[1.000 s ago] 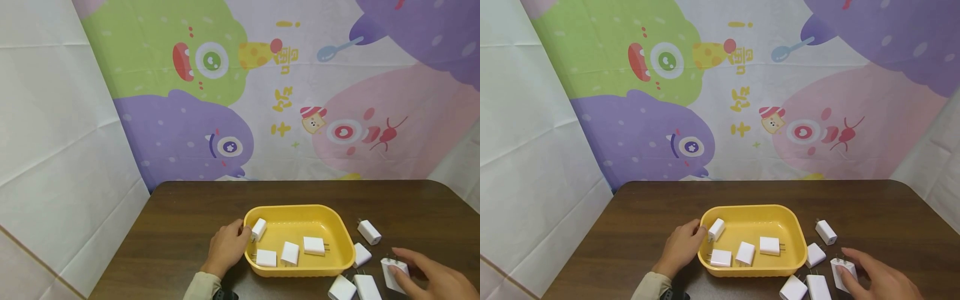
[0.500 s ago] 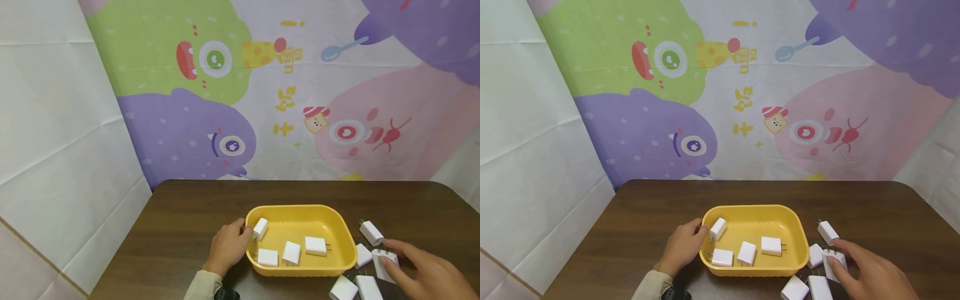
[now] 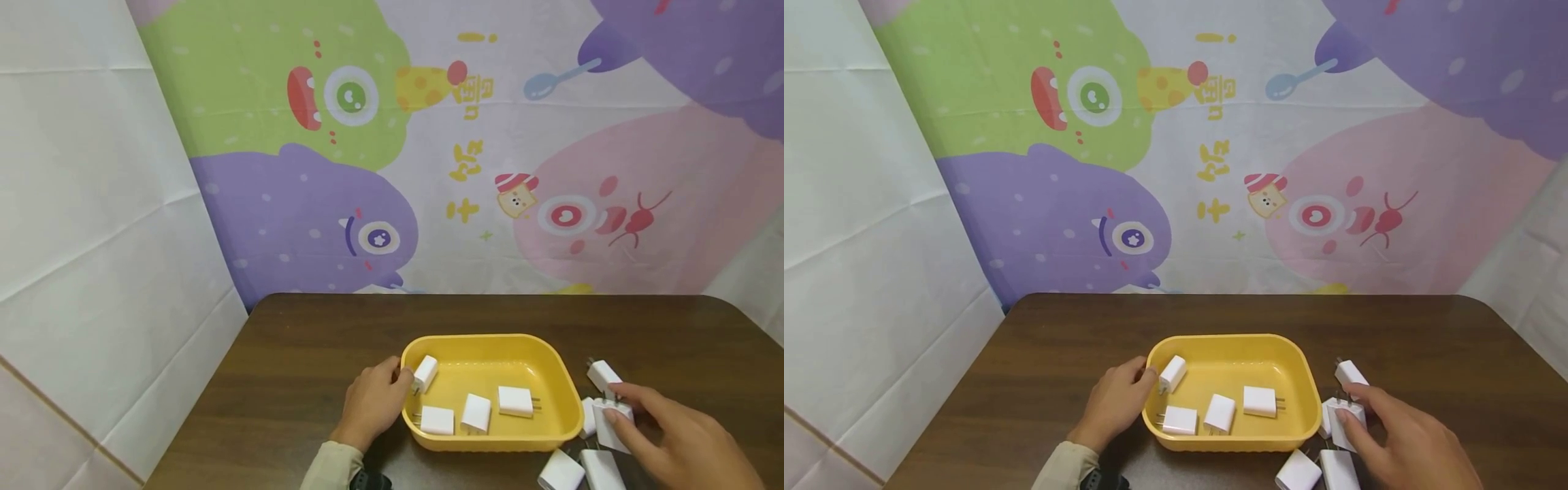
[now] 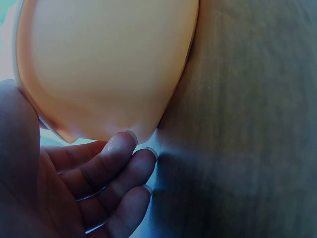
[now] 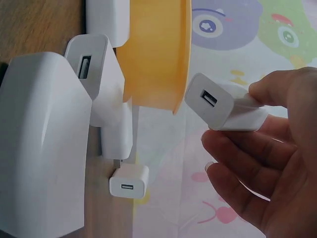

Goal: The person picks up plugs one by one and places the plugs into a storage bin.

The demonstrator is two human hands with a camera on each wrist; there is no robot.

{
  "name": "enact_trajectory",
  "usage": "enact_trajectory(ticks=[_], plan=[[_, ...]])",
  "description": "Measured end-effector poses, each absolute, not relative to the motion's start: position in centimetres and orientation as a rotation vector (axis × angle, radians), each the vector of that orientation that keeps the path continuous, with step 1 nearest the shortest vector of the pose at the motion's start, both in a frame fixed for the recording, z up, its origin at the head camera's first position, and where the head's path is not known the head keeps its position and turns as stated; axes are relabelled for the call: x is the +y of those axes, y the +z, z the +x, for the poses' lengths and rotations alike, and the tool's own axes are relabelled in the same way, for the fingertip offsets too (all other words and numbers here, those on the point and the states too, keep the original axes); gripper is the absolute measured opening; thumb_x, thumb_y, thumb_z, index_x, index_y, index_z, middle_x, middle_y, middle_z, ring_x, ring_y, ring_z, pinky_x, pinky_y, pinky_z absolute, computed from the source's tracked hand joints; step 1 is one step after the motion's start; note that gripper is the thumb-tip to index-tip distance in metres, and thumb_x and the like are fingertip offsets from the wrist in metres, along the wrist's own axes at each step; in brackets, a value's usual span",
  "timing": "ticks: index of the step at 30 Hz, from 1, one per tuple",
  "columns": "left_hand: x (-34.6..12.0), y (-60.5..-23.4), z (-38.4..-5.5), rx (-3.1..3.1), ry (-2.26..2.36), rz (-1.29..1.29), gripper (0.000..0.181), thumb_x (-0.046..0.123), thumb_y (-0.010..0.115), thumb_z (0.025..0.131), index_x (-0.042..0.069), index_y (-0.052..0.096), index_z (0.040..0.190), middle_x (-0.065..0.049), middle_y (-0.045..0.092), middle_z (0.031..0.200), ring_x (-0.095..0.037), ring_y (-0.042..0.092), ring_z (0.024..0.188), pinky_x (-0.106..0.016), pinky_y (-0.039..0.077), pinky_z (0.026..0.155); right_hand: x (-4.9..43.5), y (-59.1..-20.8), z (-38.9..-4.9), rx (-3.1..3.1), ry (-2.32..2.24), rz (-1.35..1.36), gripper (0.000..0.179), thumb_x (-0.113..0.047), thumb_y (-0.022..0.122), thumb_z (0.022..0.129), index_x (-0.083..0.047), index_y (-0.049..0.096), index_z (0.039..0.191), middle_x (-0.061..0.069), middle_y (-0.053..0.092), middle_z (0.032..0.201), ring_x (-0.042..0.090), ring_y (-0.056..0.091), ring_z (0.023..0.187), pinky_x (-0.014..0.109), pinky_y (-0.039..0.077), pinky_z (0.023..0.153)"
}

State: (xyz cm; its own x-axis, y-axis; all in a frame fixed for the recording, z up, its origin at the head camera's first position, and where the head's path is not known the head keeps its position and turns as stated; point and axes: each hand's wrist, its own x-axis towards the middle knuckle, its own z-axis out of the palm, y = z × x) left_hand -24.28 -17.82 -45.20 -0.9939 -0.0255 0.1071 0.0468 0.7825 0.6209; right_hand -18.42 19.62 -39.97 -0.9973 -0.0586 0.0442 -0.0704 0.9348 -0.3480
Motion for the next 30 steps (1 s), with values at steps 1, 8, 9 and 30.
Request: enact_trajectory(ticks=[1, 8, 9, 30], plan=[[-17.8, -45.2, -24.3, -2.864, -1.000, -0.017, 0.025, 0.035, 0.050, 0.098, 0.022, 0.053, 0.077, 0.004, 0.050, 0.063, -0.014, 0.048, 0.059, -0.035, 0.036, 0.057, 19.6, -40.0, -18.4, -3.053, 0.554, 0.105, 0.065, -0.049, 0.071, 0.090, 0.000, 0.057, 0.129, -0.001, 0.061, 0.085, 0.018, 0.052, 0.068, 0.051, 0.057, 0.068], [-17.8, -45.3, -24.3, -2.863, -0.998, -0.013, 0.024, 0.036, 0.049, 0.097, 0.022, 0.054, 0.078, 0.004, 0.051, 0.064, -0.015, 0.049, 0.059, -0.035, 0.036, 0.057, 19.2, -40.1, -18.3, -2.940, 0.535, 0.132, 0.059, -0.045, 0.074, 0.088, -0.002, 0.061, 0.126, -0.001, 0.057, 0.078, 0.019, 0.050, 0.066, 0.044, 0.054, 0.061], [-17.8, -45.3, -24.3, -2.861, -0.995, -0.012, 0.024, 0.036, 0.050, 0.097, 0.023, 0.054, 0.078, 0.005, 0.051, 0.064, -0.015, 0.049, 0.059, -0.035, 0.036, 0.057, 19.1, -40.1, -18.4, -2.919, 0.532, 0.142, 0.057, -0.043, 0.075, 0.088, -0.002, 0.062, 0.125, -0.001, 0.056, 0.077, 0.019, 0.050, 0.065, 0.042, 0.052, 0.059], [-17.8, -44.9, -24.1, -2.868, -1.024, -0.002, 0.025, 0.036, 0.049, 0.098, 0.022, 0.054, 0.078, 0.003, 0.050, 0.064, -0.015, 0.048, 0.059, -0.035, 0.036, 0.058, 16.7, -39.9, -19.0, -2.689, 0.598, 0.293, 0.042, -0.031, 0.080, 0.085, -0.008, 0.068, 0.118, 0.007, 0.072, 0.097, 0.015, 0.057, 0.070, 0.037, 0.050, 0.060]])
